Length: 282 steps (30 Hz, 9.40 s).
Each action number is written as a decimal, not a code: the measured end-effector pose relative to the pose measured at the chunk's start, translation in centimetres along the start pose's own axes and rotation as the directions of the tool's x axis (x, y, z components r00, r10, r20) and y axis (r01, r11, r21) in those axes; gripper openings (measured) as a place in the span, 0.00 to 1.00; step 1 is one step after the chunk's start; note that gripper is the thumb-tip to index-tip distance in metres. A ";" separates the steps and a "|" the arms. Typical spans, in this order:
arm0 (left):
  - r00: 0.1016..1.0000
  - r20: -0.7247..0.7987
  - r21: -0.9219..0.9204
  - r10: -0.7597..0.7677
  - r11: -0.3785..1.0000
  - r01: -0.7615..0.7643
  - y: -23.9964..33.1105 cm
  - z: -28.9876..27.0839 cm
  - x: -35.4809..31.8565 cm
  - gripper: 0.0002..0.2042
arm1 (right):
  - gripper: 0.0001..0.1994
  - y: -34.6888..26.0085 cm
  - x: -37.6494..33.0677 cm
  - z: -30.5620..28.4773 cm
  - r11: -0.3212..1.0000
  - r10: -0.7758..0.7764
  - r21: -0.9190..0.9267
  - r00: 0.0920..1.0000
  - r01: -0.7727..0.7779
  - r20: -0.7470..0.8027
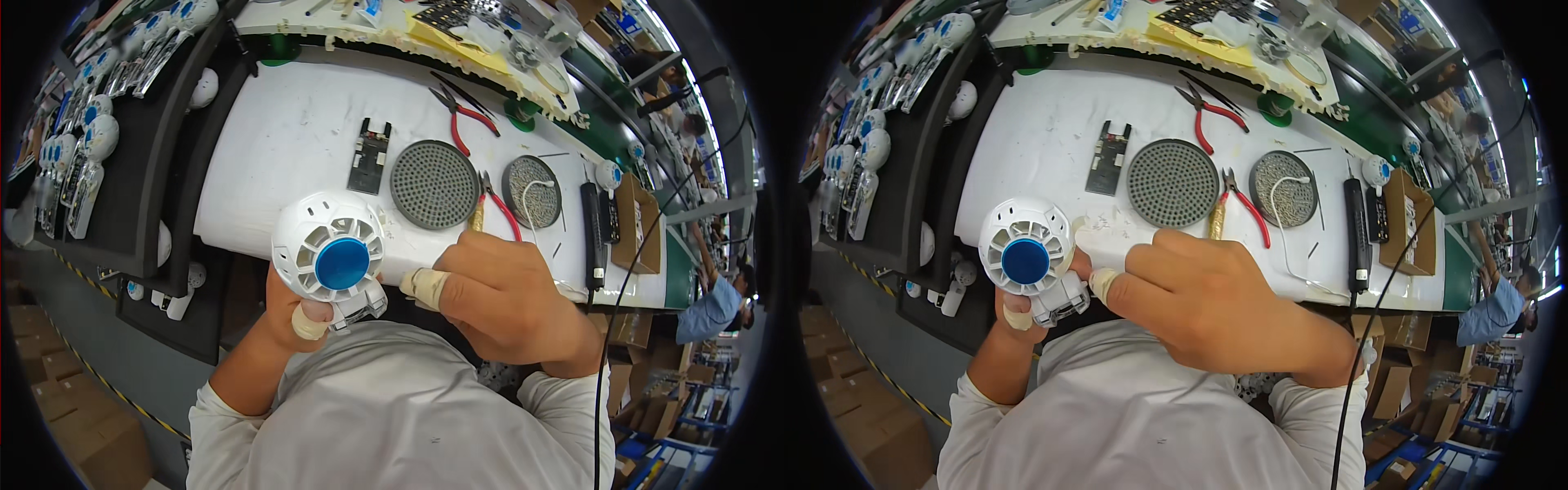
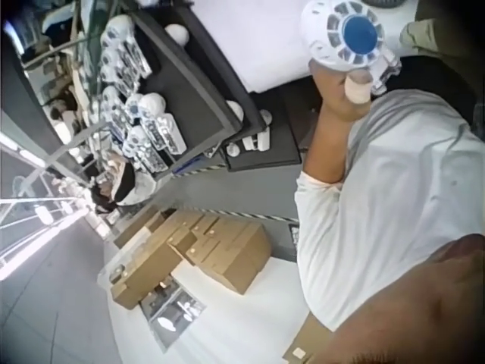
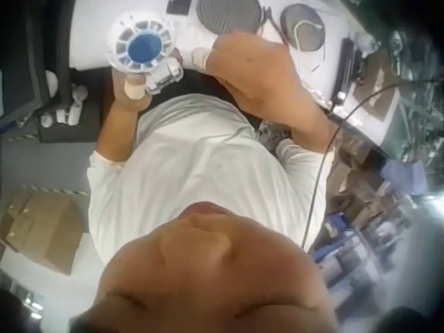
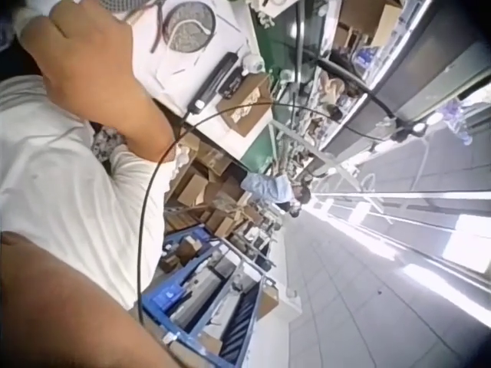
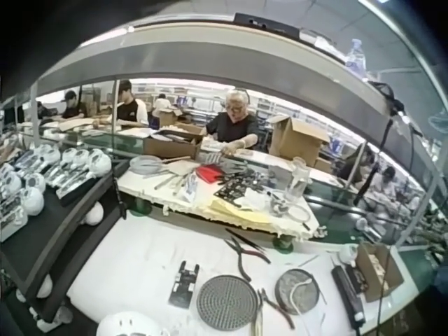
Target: Assembling components of a handheld electronic device, including a circuit board and plastic housing, using an electric screwdriver and pliers.
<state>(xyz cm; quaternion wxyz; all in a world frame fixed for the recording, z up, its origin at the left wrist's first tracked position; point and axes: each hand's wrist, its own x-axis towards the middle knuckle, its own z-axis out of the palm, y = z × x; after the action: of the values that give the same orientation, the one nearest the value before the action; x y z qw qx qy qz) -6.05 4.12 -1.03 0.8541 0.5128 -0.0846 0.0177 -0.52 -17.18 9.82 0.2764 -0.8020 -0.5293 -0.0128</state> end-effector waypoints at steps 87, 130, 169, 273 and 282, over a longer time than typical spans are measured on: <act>0.947 0.211 0.682 0.244 0.657 -0.321 1.5 3.1 1.6 0.18 | 0.07 -0.1 -2.3 2.7 0.744 -0.220 -0.667 0.955 0.033 -0.198; 0.791 -0.572 0.255 0.217 0.964 -0.080 0.7 -8.6 11.3 0.35 | 0.20 12.0 11.0 2.3 0.901 0.354 -0.234 0.931 -0.365 -0.088; 0.879 -0.229 0.900 0.419 0.436 0.027 -0.3 -9.7 9.9 0.19 | 0.09 4.6 -1.4 0.5 0.993 -0.030 -0.114 0.889 -0.025 -0.458; 0.788 0.503 0.431 0.356 0.687 -0.585 1.7 6.7 4.1 0.12 | 0.38 0.7 -6.3 7.7 -0.108 0.189 0.985 0.976 0.131 -0.109; 0.769 0.502 0.431 0.395 0.657 -0.619 1.4 6.7 4.1 0.12 | 0.31 0.6 -6.0 7.1 -0.055 0.250 0.994 0.966 0.091 -0.074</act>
<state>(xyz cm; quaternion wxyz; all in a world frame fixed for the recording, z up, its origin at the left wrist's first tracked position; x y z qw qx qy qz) -3.07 -1.31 3.97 0.5859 0.6934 -0.3743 0.1892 -4.56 -19.20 1.68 0.8307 -0.3727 -0.2882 0.2965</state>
